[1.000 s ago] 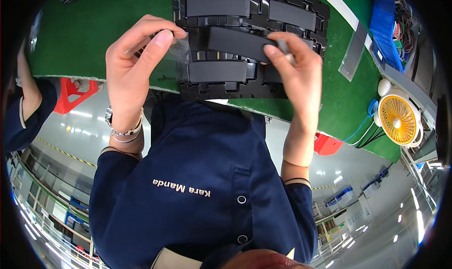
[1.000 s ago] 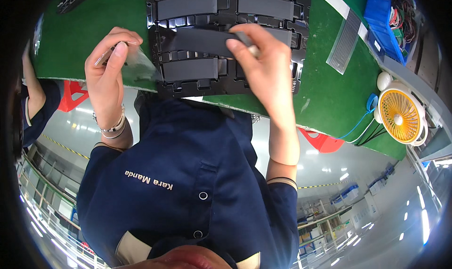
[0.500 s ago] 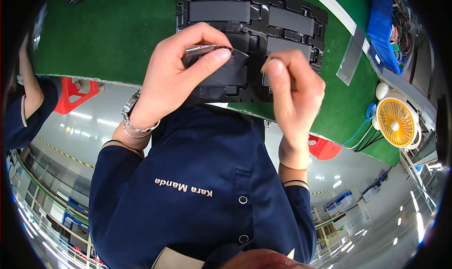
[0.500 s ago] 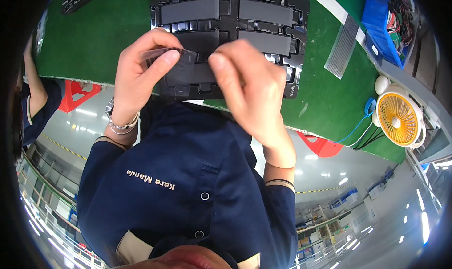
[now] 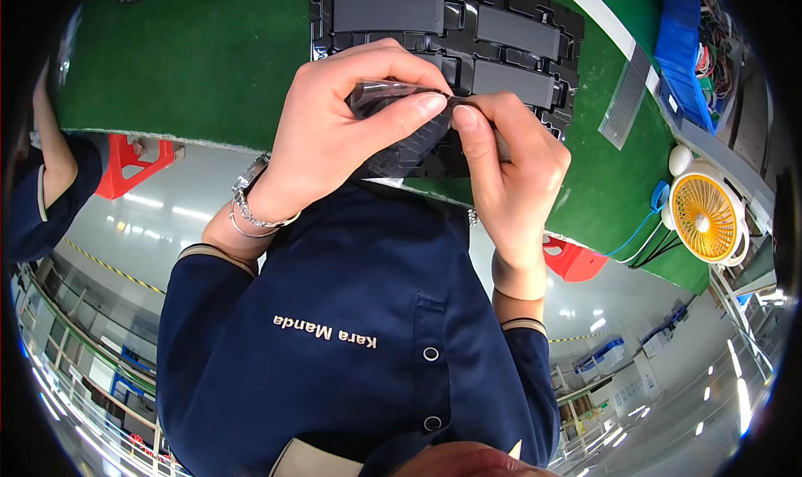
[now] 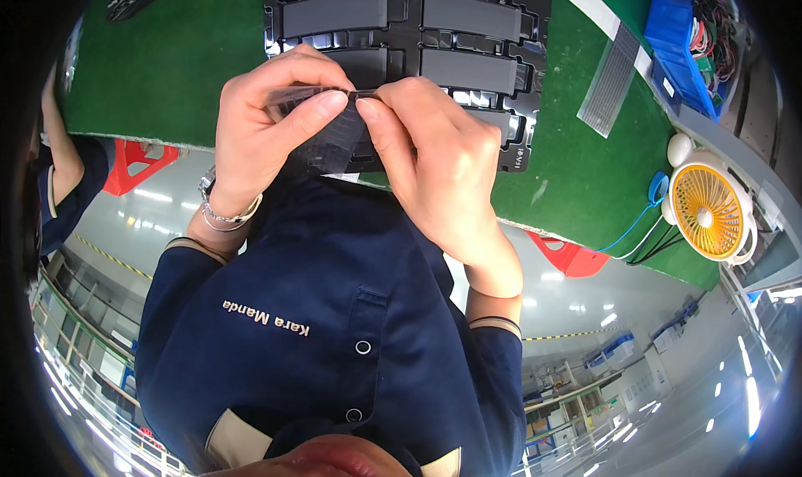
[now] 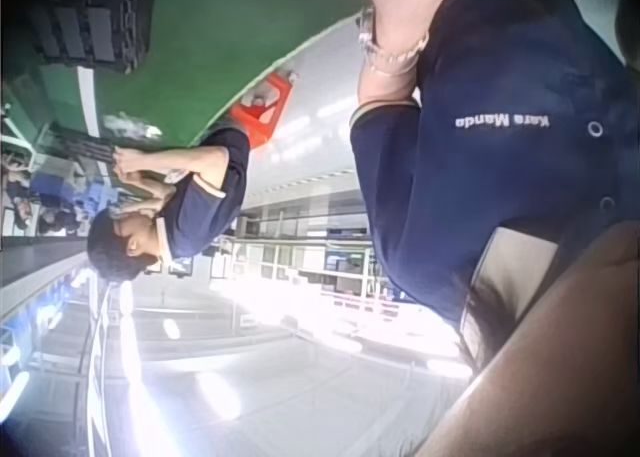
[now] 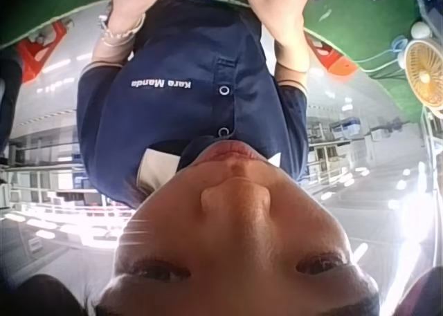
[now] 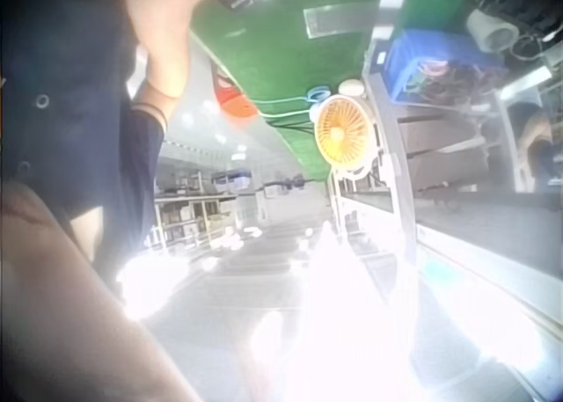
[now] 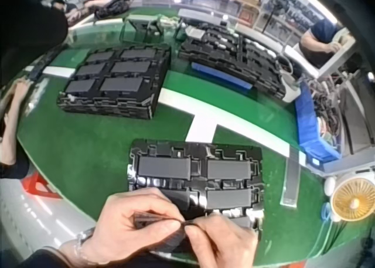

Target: Assembling electronic components by peeling mesh pads from an adhesive sheet and sticking them into a plastic frame.

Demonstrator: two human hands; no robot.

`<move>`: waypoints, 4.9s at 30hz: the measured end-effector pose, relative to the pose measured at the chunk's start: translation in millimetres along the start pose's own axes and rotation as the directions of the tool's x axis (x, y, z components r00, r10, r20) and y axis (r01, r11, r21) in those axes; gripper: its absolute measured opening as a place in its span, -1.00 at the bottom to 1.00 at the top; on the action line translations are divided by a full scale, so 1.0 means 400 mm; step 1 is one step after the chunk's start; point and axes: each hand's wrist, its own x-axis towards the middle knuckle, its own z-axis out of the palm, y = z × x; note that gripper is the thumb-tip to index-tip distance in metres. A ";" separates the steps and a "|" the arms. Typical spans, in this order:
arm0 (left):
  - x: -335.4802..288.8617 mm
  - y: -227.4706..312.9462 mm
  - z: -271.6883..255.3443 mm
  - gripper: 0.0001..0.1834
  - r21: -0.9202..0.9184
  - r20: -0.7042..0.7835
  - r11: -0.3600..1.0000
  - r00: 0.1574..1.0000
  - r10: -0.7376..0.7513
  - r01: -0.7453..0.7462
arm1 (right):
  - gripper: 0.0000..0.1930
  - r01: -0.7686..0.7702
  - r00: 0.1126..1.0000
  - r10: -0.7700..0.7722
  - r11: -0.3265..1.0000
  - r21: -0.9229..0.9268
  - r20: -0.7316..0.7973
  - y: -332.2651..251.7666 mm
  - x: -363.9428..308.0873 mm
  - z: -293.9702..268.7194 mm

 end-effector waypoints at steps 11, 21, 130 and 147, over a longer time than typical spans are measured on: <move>-0.001 -0.001 0.008 -0.92 -0.041 0.005 0.999 1.000 0.005 -0.005 | -0.90 -0.096 0.995 0.093 0.980 0.176 0.029 0.004 -0.004 0.001; -0.002 0.000 0.003 -0.93 0.033 0.015 0.999 0.999 0.041 -0.042 | -0.90 -0.085 0.996 0.083 0.980 0.179 0.016 0.006 -0.001 0.005; 0.010 0.023 0.083 -0.86 -0.424 0.238 0.868 0.957 -0.169 0.259 | -0.93 -0.167 0.954 0.214 0.961 0.222 -0.209 0.044 0.017 -0.090; 0.004 0.044 0.074 -0.89 -0.350 0.283 0.889 0.938 -0.198 0.294 | -0.85 -0.327 0.935 0.353 0.895 0.302 -0.033 0.027 0.020 -0.090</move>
